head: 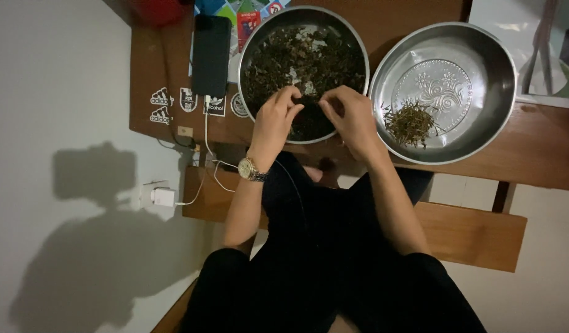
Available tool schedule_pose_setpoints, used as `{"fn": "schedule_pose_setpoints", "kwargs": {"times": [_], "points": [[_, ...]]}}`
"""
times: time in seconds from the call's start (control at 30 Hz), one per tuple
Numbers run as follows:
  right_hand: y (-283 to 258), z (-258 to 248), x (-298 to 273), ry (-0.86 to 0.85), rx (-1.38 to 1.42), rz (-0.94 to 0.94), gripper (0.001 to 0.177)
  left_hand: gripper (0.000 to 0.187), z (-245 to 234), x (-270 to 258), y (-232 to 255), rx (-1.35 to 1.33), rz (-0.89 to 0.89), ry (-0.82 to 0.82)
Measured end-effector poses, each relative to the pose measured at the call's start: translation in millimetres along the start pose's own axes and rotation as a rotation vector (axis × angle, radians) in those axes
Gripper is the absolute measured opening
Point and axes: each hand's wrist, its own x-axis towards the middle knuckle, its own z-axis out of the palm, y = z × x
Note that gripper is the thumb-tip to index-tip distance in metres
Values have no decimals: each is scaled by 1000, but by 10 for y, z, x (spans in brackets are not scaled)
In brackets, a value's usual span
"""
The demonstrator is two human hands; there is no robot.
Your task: Sorting through dried tea leaves by hand to remove stems and debris, placing the removed parts into a separate tray.
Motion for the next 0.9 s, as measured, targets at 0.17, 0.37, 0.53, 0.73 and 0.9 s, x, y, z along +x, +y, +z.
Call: {"fn": "schedule_pose_setpoints", "kwargs": {"times": [0.17, 0.37, 0.53, 0.73, 0.9], "points": [[42, 19, -56, 17, 14, 7, 7, 13, -309, -7, 462, -208, 13, 39], [189, 0, -246, 92, 48, 25, 10, 9, -253, -29, 611, -313, 22, 62], [268, -133, -437, 183, 116, 26, 6, 7, -191, 19, 927, -549, -9, 46], [251, -428, -626, 301, 306, 71, 5, 13, 48, 122, 1217, -975, -68, -61], [346, -641, -804, 443, 259, 98, 8, 19, 292, 195, 1370, -1201, -90, -146]]}}
